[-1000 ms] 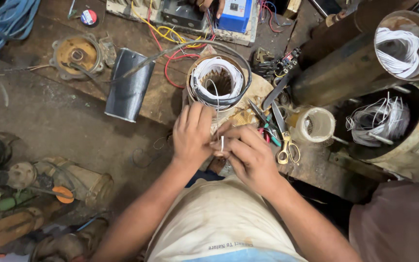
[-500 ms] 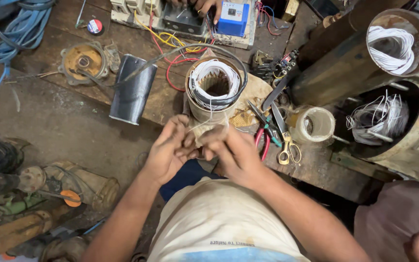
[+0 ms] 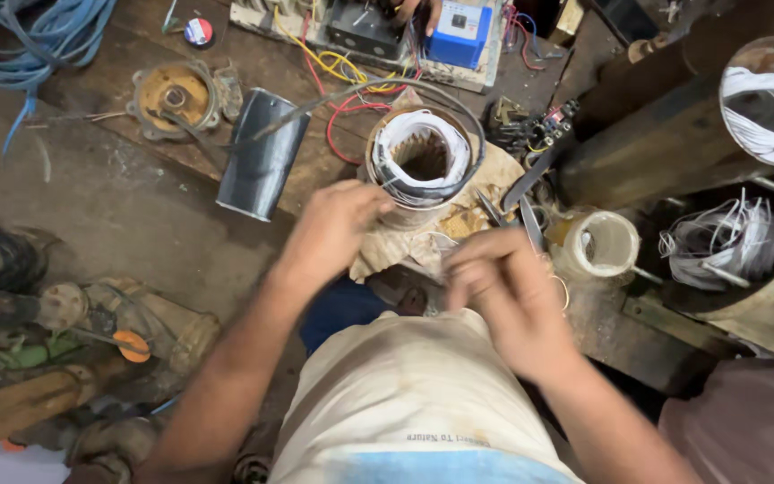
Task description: The person winds white insulated wire around a cylindrical core by hand, repeatedly pulling the wire through the center and arranging the layers. The person uses both hands to guide and pack the wire into the coil form.
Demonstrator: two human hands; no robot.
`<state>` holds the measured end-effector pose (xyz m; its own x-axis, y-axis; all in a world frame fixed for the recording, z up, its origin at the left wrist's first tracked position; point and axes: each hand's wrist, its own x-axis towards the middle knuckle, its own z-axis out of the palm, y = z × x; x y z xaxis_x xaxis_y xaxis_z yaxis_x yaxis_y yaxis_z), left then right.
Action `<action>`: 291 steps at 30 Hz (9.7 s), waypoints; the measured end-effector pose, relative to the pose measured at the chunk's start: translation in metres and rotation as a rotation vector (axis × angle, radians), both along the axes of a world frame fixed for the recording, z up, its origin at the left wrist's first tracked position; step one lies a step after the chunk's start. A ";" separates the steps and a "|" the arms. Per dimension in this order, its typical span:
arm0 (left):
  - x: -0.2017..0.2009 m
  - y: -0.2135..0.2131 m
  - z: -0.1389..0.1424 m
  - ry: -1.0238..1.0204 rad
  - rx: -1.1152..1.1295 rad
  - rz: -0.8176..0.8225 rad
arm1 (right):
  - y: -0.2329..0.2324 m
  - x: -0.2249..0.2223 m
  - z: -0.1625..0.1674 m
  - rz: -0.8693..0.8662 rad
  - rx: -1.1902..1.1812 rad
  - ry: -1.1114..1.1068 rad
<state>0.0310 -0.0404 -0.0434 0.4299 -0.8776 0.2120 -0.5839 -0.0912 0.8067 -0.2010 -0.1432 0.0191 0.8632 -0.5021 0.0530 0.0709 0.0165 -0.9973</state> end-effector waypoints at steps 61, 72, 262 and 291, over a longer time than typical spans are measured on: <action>0.120 -0.066 -0.081 0.691 -0.022 -0.746 | -0.110 0.167 -0.024 0.099 -1.017 0.944; 0.117 -0.060 -0.084 0.602 -0.065 -0.701 | -0.111 0.139 -0.018 0.438 -0.988 1.052; 0.048 -0.078 0.045 -1.349 -0.330 -0.756 | -0.126 0.187 -0.059 0.642 -1.315 0.768; 0.021 -0.035 0.033 -0.441 -0.128 -0.113 | -0.014 0.070 -0.079 -0.102 -0.595 0.577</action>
